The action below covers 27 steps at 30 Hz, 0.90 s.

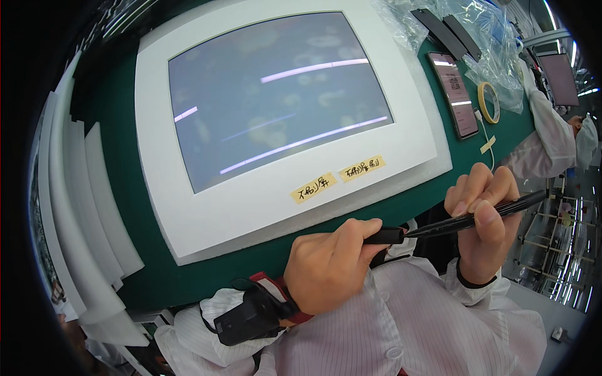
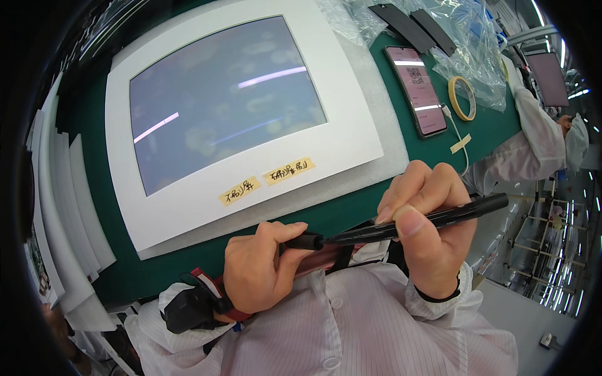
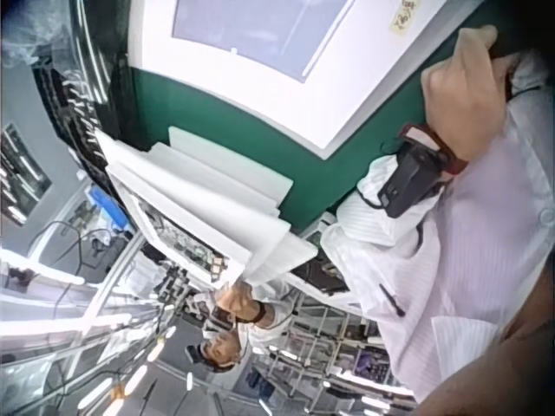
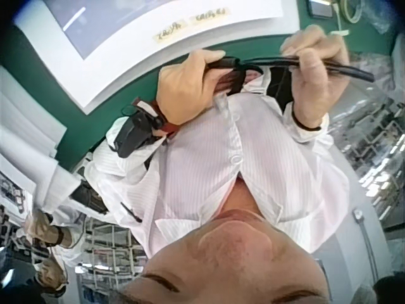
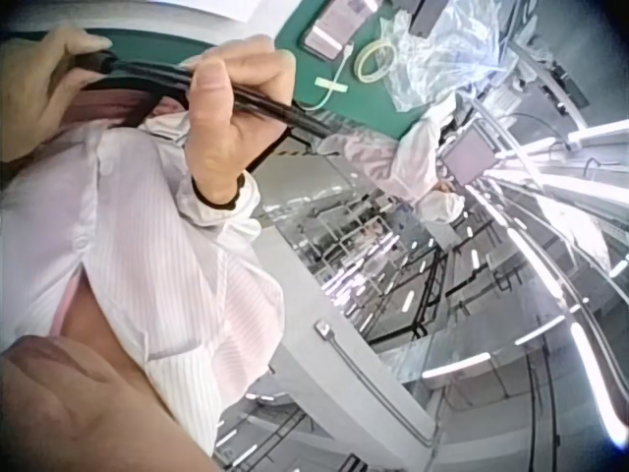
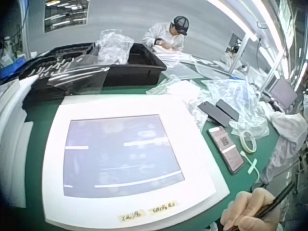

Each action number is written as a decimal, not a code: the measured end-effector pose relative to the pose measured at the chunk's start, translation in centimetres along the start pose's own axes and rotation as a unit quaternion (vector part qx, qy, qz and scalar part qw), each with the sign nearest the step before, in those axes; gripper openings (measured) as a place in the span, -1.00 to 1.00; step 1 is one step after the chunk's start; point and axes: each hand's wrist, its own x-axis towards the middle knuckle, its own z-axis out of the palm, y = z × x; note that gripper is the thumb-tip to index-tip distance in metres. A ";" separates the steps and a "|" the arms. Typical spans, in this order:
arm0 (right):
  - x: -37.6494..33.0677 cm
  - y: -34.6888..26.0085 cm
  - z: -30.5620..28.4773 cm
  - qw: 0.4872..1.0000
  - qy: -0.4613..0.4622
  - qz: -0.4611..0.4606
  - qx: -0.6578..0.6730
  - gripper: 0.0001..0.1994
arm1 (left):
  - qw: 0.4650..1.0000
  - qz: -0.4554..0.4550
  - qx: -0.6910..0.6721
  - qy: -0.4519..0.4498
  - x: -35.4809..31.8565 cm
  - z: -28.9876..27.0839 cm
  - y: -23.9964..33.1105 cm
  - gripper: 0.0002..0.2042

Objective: Writing on a label attached to an LCD monitor bezel and then packaging the unit into a plastic bag.

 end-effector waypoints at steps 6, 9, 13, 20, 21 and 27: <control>-0.1 -0.2 0.8 0.984 -0.123 0.026 -0.129 -0.91 | 1.000 0.002 0.006 0.001 -0.1 0.1 -0.1 -0.79; -0.1 0.4 1.3 0.979 -0.118 0.063 -0.151 -0.91 | 1.000 -0.012 0.016 -0.015 -0.5 0.1 -0.6 -0.80; 0.1 0.8 1.4 0.976 -0.131 0.076 -0.154 -0.91 | 0.998 0.041 0.046 0.000 -0.6 0.6 -1.3 -0.76; 0.5 0.5 0.7 0.966 -0.189 0.076 -0.161 -0.90 | 0.995 0.032 0.089 -0.033 -0.4 0.2 -0.1 -0.79; 0.4 0.6 0.6 0.965 -0.183 0.091 -0.164 -0.89 | 0.996 0.009 0.084 -0.026 -0.3 0.3 0.2 -0.80; -0.9 0.1 -0.2 0.971 -0.137 0.112 -0.161 -0.79 | 0.997 -0.025 0.048 -0.051 -0.8 0.1 0.4 -0.83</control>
